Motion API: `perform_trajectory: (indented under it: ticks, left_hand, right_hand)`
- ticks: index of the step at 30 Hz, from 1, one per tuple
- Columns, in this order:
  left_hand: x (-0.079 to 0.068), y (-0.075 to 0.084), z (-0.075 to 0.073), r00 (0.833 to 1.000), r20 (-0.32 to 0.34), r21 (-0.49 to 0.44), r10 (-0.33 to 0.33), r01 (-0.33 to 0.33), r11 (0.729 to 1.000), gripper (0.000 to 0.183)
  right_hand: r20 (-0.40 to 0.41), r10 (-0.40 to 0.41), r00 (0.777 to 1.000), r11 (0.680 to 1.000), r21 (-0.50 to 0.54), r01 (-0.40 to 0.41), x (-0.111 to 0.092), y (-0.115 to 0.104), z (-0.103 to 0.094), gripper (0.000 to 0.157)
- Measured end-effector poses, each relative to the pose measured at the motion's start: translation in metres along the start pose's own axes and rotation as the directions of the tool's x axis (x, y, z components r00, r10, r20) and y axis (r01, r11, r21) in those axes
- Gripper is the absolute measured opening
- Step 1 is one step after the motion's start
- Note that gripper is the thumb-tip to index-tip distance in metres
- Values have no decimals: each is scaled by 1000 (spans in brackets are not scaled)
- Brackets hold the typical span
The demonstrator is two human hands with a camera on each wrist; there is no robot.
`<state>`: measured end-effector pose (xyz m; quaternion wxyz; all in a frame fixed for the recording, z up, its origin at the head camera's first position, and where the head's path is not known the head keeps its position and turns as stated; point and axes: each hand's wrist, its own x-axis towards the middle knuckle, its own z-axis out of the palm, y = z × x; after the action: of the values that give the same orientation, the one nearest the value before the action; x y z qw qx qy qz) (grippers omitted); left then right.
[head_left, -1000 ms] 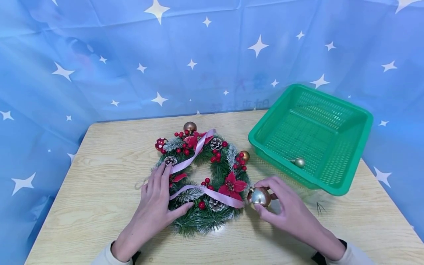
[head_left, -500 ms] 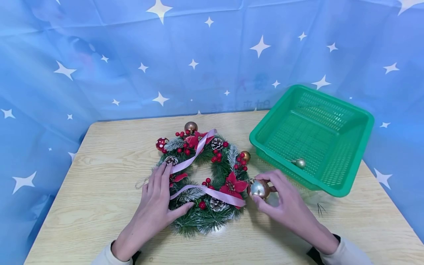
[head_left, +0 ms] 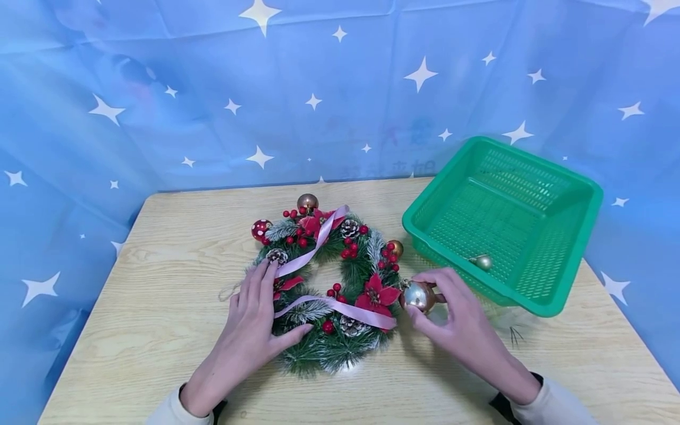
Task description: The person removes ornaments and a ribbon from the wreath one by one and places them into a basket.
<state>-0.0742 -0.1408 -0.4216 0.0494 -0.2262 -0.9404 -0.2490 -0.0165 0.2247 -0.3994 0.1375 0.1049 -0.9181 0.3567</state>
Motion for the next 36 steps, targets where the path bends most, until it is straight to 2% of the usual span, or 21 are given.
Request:
perform_trajectory:
  ticks: [7, 19, 24, 30, 36]
  left_hand:
    - [0, 1, 0, 1000, 7, 5, 2, -2, 1000, 124]
    - [1, 1, 1, 999, -14, 25, 32, -32, 999, 126]
    - [1, 1, 0, 998, -26, 38, 50, -49, 998, 126]
    - [0, 2, -1, 999, -10, 33, 33, -33, 999, 126]
    - [0, 1, -1, 1000, -2, 33, 24, -24, 999, 126]
  right_hand:
    - [-63, -25, 998, 998, -52, 22, 3, -1, 4, 51]
    - [-99, 18, 995, 998, -54, -24, 11, -1, 8, 49]
    - [-101, -4, 995, 997, -71, -3, 13, -1, 8, 48]
    - [-106, -83, 991, 991, -116, 71, 20, -2, 8, 51]
    - [-126, -79, 989, 992, -111, 65, 22, -6, 5, 51]
